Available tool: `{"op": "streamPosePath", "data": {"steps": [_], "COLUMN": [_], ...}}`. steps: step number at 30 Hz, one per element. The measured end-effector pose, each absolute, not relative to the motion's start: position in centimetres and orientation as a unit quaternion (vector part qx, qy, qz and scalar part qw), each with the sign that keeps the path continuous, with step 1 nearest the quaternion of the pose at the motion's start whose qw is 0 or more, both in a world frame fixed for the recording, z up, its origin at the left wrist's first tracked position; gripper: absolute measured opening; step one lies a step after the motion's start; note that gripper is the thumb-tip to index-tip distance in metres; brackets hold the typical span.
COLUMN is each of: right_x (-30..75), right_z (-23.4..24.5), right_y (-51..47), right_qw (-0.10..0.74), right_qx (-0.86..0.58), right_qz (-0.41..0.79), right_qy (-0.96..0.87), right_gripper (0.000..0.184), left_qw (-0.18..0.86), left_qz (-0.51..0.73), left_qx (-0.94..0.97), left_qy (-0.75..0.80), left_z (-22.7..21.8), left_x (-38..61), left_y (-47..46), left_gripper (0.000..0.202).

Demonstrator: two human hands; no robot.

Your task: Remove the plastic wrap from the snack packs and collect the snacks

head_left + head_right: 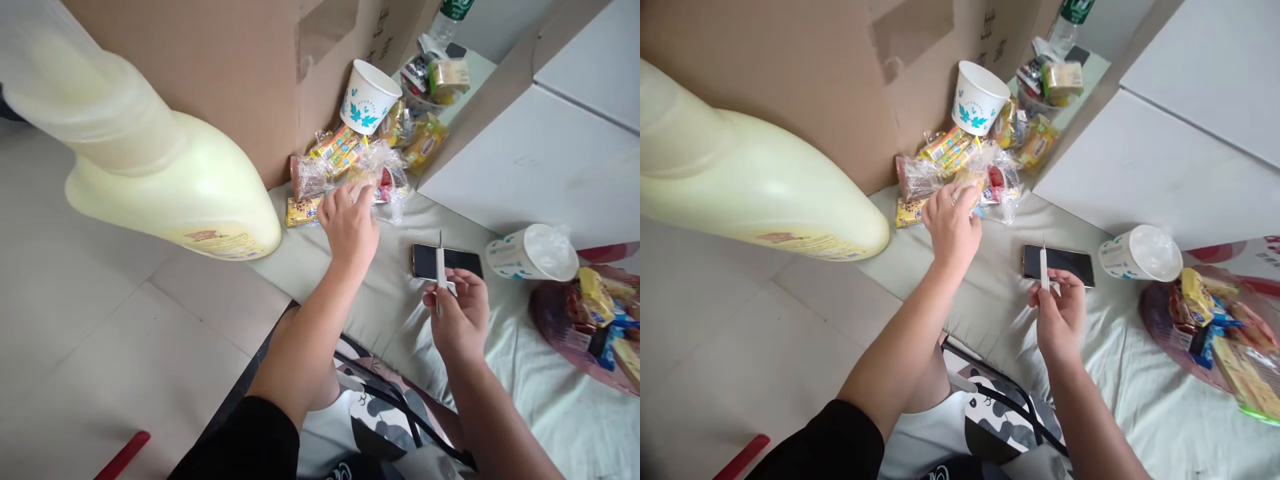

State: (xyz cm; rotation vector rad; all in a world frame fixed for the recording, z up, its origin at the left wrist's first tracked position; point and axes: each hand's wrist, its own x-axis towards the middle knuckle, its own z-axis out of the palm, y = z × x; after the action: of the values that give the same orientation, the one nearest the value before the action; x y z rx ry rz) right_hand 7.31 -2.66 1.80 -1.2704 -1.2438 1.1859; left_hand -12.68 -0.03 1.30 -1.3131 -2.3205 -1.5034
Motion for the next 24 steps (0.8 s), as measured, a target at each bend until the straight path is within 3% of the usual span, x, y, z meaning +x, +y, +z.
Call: {"op": "streamPosePath", "data": {"steps": [4, 7, 10, 13, 16, 19, 24], "right_x": [12.0, 16.1, 20.0, 23.2, 25.1, 25.9, 26.4], "right_z": [2.6, 2.8, 1.9, 0.6, -0.2, -0.3, -0.1], "right_y": [-4.4, -5.0, -5.5, -5.7, -5.4, -4.9, -4.2], "right_qw": [0.512, 0.508, 0.490, 0.470, 0.431, 0.448, 0.438], "right_qx": [-0.559, -0.572, -0.572, -0.577, -0.575, -0.544, -0.536], "right_qz": [0.476, 0.493, 0.508, 0.480, 0.483, 0.519, 0.525], "right_qy": [-0.447, -0.415, -0.418, -0.465, -0.501, -0.484, -0.496], "right_gripper": [0.040, 0.038, 0.023, 0.030, 0.032, 0.041, 0.043], "left_qw": [-0.015, -0.154, -0.328, -0.425, -0.432, -0.386, -0.303], "left_qz": [-0.558, -0.613, -0.573, -0.486, -0.407, -0.353, -0.357], "left_qx": [-0.466, -0.500, -0.575, -0.650, -0.699, -0.738, -0.763], "left_qy": [-0.687, -0.592, -0.483, -0.402, -0.399, -0.426, -0.446], "left_z": [2.2, 3.1, 3.5, 3.1, 1.8, 0.3, -1.4], "left_x": [-11.4, -8.6, -4.8, -1.3, 1.2, 3.1, 5.0], "left_y": [-0.3, -1.1, -2.4, -3.2, -3.0, -2.3, -1.4], "left_gripper": [0.043, 0.048, 0.035, 0.030, 0.037, 0.036, 0.027]}}
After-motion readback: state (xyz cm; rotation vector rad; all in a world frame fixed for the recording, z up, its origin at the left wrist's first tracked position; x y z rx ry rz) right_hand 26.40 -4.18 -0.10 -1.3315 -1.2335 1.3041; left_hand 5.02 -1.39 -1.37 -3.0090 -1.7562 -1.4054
